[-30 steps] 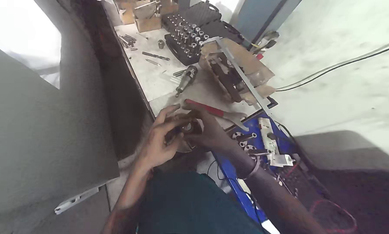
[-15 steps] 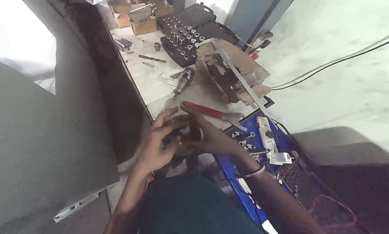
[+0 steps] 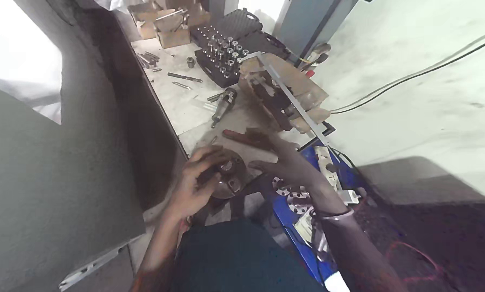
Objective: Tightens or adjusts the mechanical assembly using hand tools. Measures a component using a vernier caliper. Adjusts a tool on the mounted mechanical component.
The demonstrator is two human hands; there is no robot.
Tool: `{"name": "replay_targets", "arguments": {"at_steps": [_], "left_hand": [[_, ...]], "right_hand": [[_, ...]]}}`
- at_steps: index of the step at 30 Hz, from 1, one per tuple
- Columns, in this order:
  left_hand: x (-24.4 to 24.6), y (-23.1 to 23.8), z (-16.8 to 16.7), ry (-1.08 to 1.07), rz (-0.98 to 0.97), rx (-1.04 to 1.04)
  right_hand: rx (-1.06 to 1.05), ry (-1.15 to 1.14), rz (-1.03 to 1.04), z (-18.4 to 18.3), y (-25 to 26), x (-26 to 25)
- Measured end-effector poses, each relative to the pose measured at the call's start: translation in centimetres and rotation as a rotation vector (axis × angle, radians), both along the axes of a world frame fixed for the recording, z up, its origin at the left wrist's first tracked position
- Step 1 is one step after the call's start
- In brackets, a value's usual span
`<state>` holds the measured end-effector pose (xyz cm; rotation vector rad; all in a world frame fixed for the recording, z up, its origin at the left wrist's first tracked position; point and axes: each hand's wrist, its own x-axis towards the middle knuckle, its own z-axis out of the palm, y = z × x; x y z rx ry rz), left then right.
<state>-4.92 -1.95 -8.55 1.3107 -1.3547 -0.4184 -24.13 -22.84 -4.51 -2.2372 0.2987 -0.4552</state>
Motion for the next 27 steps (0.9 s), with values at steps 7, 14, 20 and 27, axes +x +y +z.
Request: {"name": "replay_targets", "arguments": {"at_steps": [7, 14, 20, 27], "left_hand": [[0.0, -0.3, 0.0, 0.020, 0.000, -0.012], [-0.2, -0.1, 0.0, 0.007, 0.026, -0.018], [-0.2, 0.3, 0.1, 0.018, 0.057, -0.003], [0.2, 0.6, 0.4, -0.053, 0.062, 0.003]], "right_hand": [[-0.243, 0.096, -0.335, 4.1, -8.4, -1.2], [-0.165, 0.229, -0.618, 1.6, -14.4, 0.0], [-0.142, 0.336, -0.666, 0.4, -16.1, 1.8], [-0.055, 0.221, -0.725, 1.2, -15.9, 1.9]]}}
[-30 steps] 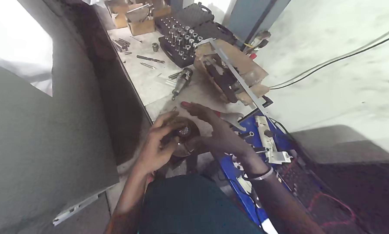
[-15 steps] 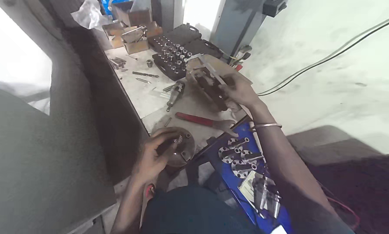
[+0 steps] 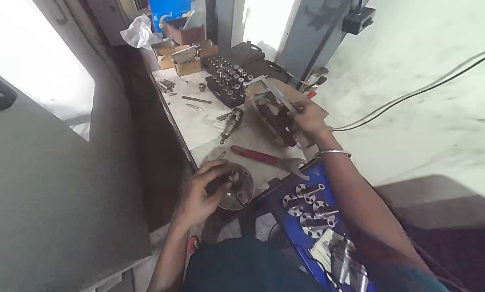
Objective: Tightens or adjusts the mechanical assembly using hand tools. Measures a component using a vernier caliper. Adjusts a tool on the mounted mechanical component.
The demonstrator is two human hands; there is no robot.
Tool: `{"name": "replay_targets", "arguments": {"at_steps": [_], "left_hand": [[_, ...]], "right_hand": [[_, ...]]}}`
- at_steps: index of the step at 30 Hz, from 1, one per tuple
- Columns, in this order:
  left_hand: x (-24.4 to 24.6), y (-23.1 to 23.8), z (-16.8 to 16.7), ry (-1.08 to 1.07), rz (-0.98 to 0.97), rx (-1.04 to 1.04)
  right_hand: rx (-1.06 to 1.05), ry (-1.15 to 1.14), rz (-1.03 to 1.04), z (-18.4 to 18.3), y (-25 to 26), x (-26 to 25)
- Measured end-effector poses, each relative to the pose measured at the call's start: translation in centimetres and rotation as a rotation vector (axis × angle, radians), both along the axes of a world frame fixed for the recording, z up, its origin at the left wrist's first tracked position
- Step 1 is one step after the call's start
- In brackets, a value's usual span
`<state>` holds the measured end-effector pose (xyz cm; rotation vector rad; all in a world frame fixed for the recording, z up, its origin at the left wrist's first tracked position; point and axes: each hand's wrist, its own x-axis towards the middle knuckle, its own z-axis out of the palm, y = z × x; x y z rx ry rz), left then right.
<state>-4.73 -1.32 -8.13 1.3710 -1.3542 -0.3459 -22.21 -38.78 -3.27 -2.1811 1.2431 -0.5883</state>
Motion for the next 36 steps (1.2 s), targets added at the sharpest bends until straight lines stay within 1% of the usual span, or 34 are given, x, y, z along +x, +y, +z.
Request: {"name": "replay_targets", "arguments": {"at_steps": [4, 7, 9, 11, 13, 14, 16, 17, 18, 19, 22, 24, 26, 28, 31, 36], "left_hand": [[1.0, 0.5, 0.0, 0.020, 0.033, -0.008], [2.5, 0.7, 0.5, 0.110, 0.113, -0.059], [3.9, 0.3, 1.9, 0.209, 0.157, -0.086], [5.0, -0.3, 4.1, 0.358, 0.163, -0.090], [6.0, -0.9, 6.4, 0.532, 0.106, -0.084], [6.3, -1.1, 7.5, 0.624, 0.043, -0.086], [6.3, -0.9, 8.9, 0.749, -0.166, -0.118], [5.9, -0.7, 9.5, 0.775, -0.260, -0.149], [5.4, -0.6, 9.9, 0.777, -0.305, -0.173], [4.9, -0.5, 10.1, 0.786, -0.284, -0.204], [3.8, -0.4, 10.4, 0.838, -0.014, -0.338], [4.0, 0.1, 10.5, 0.856, 0.076, -0.414], [4.0, 0.9, 10.7, 0.859, 0.113, -0.474], [3.8, 1.7, 10.9, 0.840, 0.141, -0.526], [3.6, 2.8, 11.0, 0.779, 0.203, -0.559], [3.0, 4.1, 10.6, 0.774, 0.216, -0.590]], "right_hand": [[-0.126, 0.013, -0.010, 3.1, 0.6, -0.8], [-0.280, 0.043, 0.059, 6.5, 2.6, -2.6], [-0.419, 0.051, 0.137, 9.1, 4.5, -3.7], [-0.545, 0.037, 0.240, 11.3, 6.7, -4.3], [-0.660, 0.014, 0.368, 12.9, 8.9, -4.1], [-0.708, 0.001, 0.435, 13.5, 9.9, -3.8], [-0.805, -0.041, 0.553, 14.0, 11.3, -2.9], [-0.833, -0.069, 0.607, 14.2, 12.0, -2.3], [-0.849, -0.076, 0.631, 14.3, 12.6, -1.7], [-0.845, -0.058, 0.635, 14.6, 13.4, -1.1], [-0.723, 0.002, 0.694, 15.9, 15.2, 1.1], [-0.661, 0.013, 0.747, 16.6, 16.3, 3.0], [-0.692, -0.023, 0.796, 17.0, 17.1, 5.1], [-0.740, -0.110, 0.873, 16.9, 17.6, 7.0], [-0.748, -0.191, 0.958, 16.5, 18.6, 9.0], [-0.630, -0.204, 1.038, 16.4, 19.2, 9.4]]}}
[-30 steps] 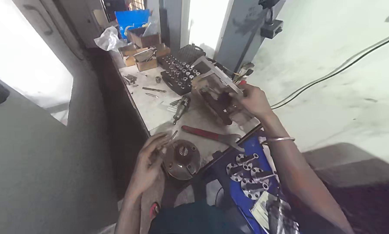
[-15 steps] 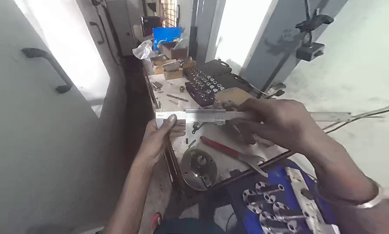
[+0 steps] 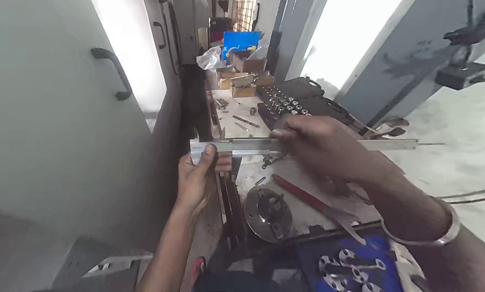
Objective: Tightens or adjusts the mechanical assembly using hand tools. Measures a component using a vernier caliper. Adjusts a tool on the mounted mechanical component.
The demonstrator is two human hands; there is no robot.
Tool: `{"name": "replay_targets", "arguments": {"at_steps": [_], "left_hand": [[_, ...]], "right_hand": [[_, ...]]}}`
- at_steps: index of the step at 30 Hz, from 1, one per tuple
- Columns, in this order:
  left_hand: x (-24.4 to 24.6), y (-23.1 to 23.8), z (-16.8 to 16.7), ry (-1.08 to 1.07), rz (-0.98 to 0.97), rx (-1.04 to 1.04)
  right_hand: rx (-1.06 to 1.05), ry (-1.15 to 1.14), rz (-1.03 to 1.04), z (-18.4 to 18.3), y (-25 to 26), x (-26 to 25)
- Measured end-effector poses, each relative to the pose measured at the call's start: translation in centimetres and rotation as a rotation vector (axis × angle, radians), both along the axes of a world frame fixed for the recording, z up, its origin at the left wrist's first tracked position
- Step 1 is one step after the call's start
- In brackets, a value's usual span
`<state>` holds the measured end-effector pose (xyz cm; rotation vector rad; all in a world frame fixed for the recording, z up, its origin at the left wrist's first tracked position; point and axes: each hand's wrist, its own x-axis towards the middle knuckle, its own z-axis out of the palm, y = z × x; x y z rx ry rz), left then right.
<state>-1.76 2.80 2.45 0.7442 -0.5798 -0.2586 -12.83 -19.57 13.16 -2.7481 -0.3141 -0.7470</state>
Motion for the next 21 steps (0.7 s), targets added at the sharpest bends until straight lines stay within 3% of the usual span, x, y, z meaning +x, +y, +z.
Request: {"name": "replay_targets", "arguments": {"at_steps": [5, 7, 10, 12, 15, 21], "left_hand": [[-0.1, 0.4, 0.1, 0.037, -0.014, -0.012], [-0.2, 0.5, 0.3, 0.045, -0.021, -0.030], [-1.0, 0.4, 0.8, 0.078, -0.051, -0.034], [-1.6, 0.3, 1.2, 0.094, -0.068, -0.023], [-2.0, 0.5, 1.5, 0.043, -0.092, -0.011], [-2.9, 1.6, 2.1, -0.004, -0.142, 0.002]], "right_hand": [[0.038, 0.136, 0.036, 0.6, -0.6, -1.0], [-0.072, 0.128, -0.082, 0.5, -0.2, -1.8], [-0.285, -0.039, -0.346, -1.1, 1.5, -2.2], [-0.341, -0.163, -0.418, -2.2, 1.9, -2.4], [-0.334, -0.268, -0.392, -2.8, 1.7, -2.9], [-0.267, -0.244, -0.312, -1.6, 1.8, -4.7]]}}
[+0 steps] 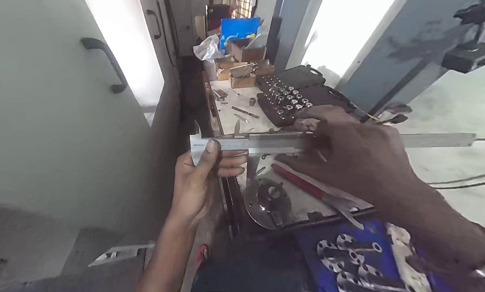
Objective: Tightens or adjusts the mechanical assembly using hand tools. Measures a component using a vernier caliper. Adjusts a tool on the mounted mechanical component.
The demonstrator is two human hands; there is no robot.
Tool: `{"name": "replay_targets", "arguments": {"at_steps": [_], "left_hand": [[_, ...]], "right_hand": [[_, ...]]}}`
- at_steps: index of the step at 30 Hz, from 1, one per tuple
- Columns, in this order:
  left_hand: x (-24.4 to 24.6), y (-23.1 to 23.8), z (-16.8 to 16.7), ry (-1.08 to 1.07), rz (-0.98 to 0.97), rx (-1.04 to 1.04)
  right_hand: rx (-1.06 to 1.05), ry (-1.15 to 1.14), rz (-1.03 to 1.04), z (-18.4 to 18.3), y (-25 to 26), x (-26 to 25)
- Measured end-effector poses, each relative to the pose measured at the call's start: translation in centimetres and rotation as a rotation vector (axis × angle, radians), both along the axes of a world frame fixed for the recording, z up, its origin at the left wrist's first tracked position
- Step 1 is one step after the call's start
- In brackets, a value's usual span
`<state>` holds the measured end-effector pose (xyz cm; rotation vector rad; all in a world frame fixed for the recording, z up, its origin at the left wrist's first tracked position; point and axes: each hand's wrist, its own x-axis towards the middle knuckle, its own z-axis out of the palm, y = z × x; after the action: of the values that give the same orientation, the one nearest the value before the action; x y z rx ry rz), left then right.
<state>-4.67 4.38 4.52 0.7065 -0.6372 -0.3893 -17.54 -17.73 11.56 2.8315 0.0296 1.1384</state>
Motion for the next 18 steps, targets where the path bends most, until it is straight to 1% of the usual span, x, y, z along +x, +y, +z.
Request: {"name": "replay_targets", "arguments": {"at_steps": [3, 9, 11, 18], "left_hand": [[-0.5, 0.6, 0.3, -0.020, 0.002, -0.024], [-1.4, 1.9, 0.9, -0.102, 0.000, -0.037], [-1.7, 2.0, 1.1, -0.111, 0.004, -0.046], [-2.1, 2.1, 1.5, -0.151, 0.013, -0.042]], "right_hand": [[0.036, 0.065, 0.036, 0.5, -0.2, -1.0], [0.173, 0.303, 0.186, 1.3, -2.1, -3.9], [0.195, 0.354, 0.197, 1.8, -2.4, -4.7], [0.170, 0.346, 0.202, 2.0, -2.8, -5.7]]}}
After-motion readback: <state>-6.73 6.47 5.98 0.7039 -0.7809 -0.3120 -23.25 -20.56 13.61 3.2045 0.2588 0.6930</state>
